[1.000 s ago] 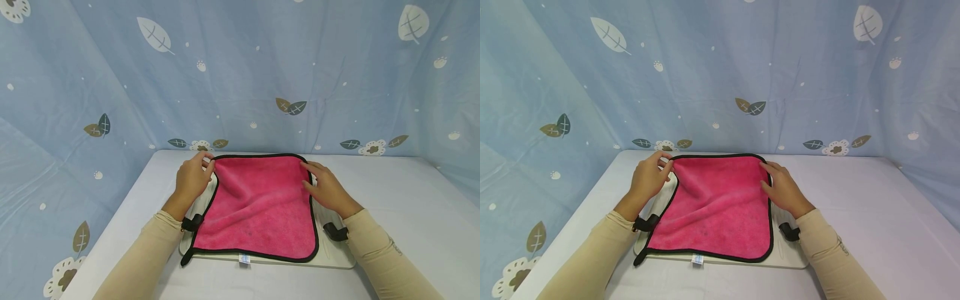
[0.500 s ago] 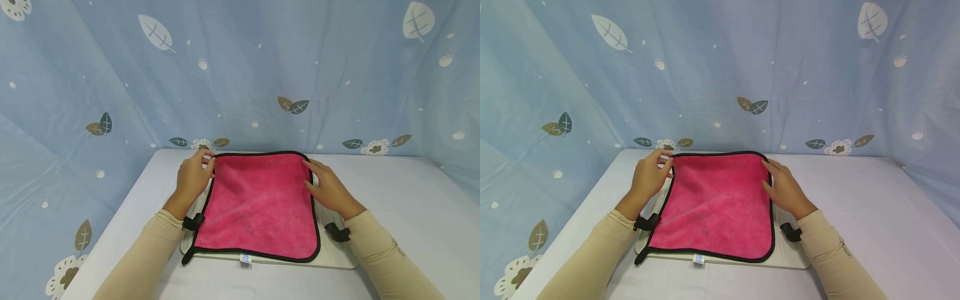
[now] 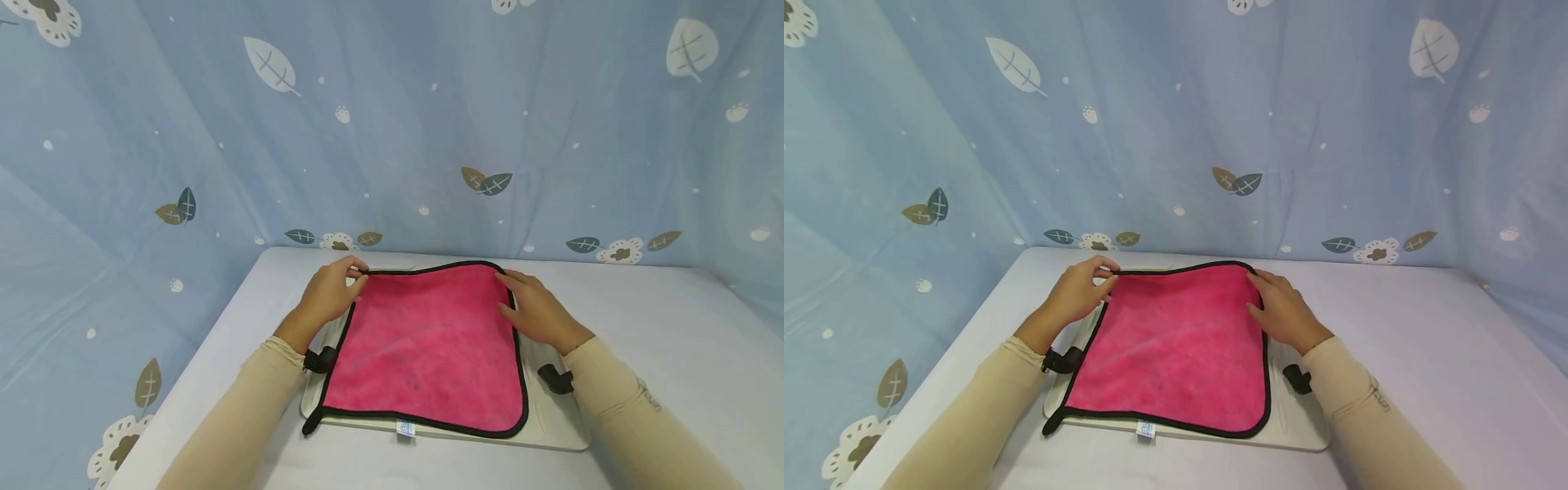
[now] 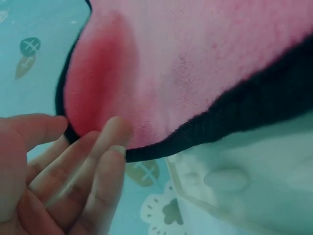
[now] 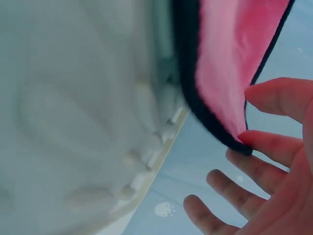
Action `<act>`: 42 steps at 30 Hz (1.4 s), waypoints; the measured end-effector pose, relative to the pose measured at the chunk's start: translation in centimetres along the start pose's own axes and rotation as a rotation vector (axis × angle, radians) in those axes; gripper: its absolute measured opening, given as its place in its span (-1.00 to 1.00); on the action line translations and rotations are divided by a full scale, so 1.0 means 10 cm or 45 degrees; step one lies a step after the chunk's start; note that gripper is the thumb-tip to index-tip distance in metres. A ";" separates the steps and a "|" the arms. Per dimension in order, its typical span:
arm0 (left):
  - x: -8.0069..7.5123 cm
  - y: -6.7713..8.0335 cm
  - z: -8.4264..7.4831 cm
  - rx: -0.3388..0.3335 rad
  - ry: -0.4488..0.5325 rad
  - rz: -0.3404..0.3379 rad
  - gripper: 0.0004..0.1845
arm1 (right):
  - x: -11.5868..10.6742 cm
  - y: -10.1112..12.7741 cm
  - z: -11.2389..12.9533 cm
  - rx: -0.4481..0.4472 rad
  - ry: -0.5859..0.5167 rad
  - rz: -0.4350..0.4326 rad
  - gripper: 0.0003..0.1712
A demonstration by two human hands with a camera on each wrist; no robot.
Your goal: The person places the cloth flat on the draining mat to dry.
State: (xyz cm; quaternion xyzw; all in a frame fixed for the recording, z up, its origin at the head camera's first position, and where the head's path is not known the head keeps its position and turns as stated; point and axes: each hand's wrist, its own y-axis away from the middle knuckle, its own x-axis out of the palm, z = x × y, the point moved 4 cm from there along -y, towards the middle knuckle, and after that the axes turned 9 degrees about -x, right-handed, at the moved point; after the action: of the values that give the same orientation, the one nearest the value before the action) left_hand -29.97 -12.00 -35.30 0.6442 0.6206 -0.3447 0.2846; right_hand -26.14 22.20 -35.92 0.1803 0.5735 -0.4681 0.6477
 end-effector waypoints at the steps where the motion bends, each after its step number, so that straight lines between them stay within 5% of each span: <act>1: 0.01 -0.02 0.00 0.002 -0.019 0.027 -0.72 | 0.01 -0.02 -0.01 0.008 0.024 0.035 -0.33; 11: 0.11 -0.15 0.03 -0.023 -0.063 0.219 -0.56 | 0.15 -0.08 -0.09 0.116 0.103 0.288 -0.28; 18: 0.17 -0.21 0.09 -0.052 -0.128 0.297 -0.51 | 0.19 -0.08 -0.11 0.111 0.111 0.328 -0.29; 24: 0.18 -0.19 0.05 0.015 -0.146 0.284 -0.46 | 0.12 -0.01 -0.02 0.059 0.182 0.280 -0.29; 34: 0.14 0.31 -0.13 0.256 -0.079 0.268 -0.59 | -0.02 0.19 0.45 -0.169 0.162 0.000 -0.43; 42: 0.11 0.80 -0.30 0.458 -0.208 0.353 -0.65 | 0.00 0.36 0.78 -0.208 0.100 0.014 -0.52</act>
State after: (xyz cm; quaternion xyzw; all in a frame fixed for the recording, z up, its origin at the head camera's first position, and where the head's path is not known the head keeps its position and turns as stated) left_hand -21.76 -9.49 -34.86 0.7336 0.4298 -0.4583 0.2591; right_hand -18.74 17.93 -34.86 0.1483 0.6336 -0.4087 0.6399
